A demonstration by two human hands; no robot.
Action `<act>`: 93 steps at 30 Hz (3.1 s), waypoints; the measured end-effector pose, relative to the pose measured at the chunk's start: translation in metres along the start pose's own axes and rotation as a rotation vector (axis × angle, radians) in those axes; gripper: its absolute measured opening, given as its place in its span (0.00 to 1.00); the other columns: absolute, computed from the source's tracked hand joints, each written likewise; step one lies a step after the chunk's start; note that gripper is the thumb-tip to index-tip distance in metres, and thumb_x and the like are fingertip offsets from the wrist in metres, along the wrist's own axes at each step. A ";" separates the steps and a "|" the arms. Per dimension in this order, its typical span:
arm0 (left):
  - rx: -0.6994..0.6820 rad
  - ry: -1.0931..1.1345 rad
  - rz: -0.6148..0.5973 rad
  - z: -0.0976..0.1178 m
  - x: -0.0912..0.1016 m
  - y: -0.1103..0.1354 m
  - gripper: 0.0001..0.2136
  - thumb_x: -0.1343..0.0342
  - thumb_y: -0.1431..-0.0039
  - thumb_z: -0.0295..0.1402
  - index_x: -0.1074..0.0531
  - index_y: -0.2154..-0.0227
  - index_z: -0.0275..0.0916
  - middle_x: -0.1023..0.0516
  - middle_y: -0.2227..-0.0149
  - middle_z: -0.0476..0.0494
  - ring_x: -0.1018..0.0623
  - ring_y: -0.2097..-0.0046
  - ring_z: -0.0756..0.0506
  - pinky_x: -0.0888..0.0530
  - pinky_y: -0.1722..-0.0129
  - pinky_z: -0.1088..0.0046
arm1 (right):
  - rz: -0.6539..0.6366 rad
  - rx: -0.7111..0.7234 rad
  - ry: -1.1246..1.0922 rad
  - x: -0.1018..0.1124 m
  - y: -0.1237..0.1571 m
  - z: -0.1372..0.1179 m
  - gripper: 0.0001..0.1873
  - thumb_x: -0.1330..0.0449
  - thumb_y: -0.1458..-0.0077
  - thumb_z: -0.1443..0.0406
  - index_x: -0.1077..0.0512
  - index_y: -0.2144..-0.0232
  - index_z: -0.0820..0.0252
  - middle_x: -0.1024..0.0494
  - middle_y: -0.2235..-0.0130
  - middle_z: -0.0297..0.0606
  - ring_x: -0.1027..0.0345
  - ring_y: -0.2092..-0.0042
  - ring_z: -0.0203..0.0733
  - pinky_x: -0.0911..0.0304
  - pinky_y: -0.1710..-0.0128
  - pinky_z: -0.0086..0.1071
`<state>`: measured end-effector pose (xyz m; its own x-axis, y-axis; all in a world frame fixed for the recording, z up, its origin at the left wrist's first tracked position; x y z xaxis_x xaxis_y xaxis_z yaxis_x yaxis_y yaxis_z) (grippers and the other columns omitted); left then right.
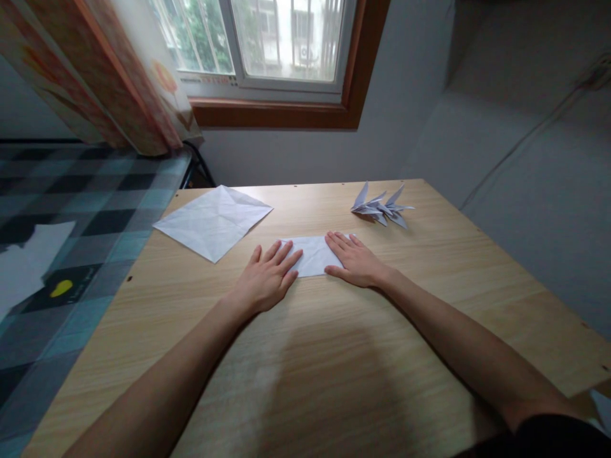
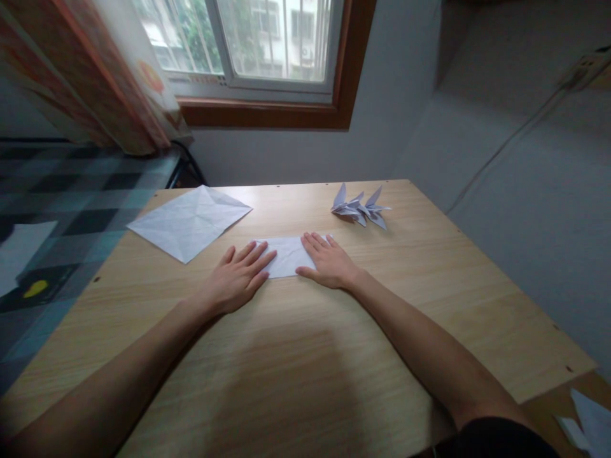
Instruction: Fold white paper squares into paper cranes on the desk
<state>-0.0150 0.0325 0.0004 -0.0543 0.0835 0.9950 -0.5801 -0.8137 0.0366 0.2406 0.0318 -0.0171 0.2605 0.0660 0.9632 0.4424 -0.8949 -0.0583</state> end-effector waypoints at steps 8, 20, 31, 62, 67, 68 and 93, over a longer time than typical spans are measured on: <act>0.077 -0.047 0.048 -0.007 0.000 0.003 0.25 0.60 0.31 0.42 0.42 0.33 0.46 0.45 0.29 0.41 0.46 0.29 0.32 0.48 0.34 0.41 | 0.093 -0.056 0.069 0.006 0.025 0.012 0.47 0.43 0.43 0.44 0.43 0.34 0.76 0.45 0.32 0.64 0.53 0.29 0.63 0.54 0.32 0.53; -0.464 -0.022 0.395 0.008 0.008 0.008 0.14 0.49 0.33 0.39 0.27 0.50 0.39 0.23 0.47 0.37 0.25 0.47 0.39 0.29 0.48 0.60 | 0.015 0.182 0.279 0.024 0.029 -0.059 0.19 0.44 0.38 0.57 0.27 0.58 0.70 0.22 0.54 0.54 0.29 0.52 0.52 0.36 0.53 0.39; -0.552 -0.117 0.326 0.014 0.002 0.006 0.09 0.53 0.30 0.31 0.28 0.62 0.37 0.22 0.62 0.42 0.22 0.57 0.45 0.27 0.60 0.70 | 0.049 0.308 0.266 0.017 0.033 -0.071 0.07 0.44 0.42 0.65 0.27 0.66 0.64 0.20 0.65 0.45 0.26 0.63 0.47 0.39 0.66 0.36; -0.345 0.043 0.274 0.007 0.000 0.000 0.17 0.53 0.32 0.34 0.27 0.46 0.39 0.23 0.44 0.37 0.27 0.41 0.36 0.30 0.44 0.53 | 0.291 0.429 0.033 0.005 0.012 -0.030 0.10 0.41 0.41 0.71 0.23 0.57 0.62 0.19 0.53 0.46 0.27 0.52 0.47 0.33 0.49 0.41; -0.341 0.060 0.256 0.008 0.003 0.001 0.16 0.51 0.32 0.37 0.27 0.47 0.39 0.24 0.43 0.38 0.27 0.41 0.36 0.30 0.44 0.53 | 0.221 0.461 0.200 0.012 0.014 -0.024 0.08 0.44 0.36 0.71 0.24 0.61 0.61 0.18 0.61 0.43 0.26 0.60 0.41 0.34 0.58 0.34; -0.343 0.056 0.266 0.008 0.004 0.001 0.15 0.51 0.33 0.38 0.27 0.48 0.39 0.23 0.43 0.38 0.26 0.41 0.37 0.30 0.44 0.54 | 0.243 0.466 0.229 0.013 0.014 -0.025 0.09 0.45 0.35 0.70 0.24 0.61 0.61 0.18 0.63 0.42 0.26 0.62 0.41 0.35 0.60 0.33; 0.490 1.599 0.841 0.023 0.020 -0.006 0.21 0.30 0.61 0.40 0.29 0.65 0.36 0.20 0.68 0.47 0.21 0.69 0.47 0.24 0.67 0.71 | 0.665 0.496 0.247 0.003 0.028 -0.053 0.23 0.42 0.36 0.66 0.35 0.41 0.42 0.28 0.39 0.38 0.41 0.35 0.51 0.51 0.35 0.56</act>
<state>0.0062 0.0259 0.0218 -0.9448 -0.2208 -0.2421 0.2383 -0.9702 -0.0449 0.2081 -0.0167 -0.0019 0.4295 -0.5526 0.7142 0.6023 -0.4139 -0.6825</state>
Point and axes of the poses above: each hand's wrist, its own y-axis away from the middle knuckle, its own x-axis out of the back of the hand, z = x × y, the point moved 1 cm from there along -y, towards the middle knuckle
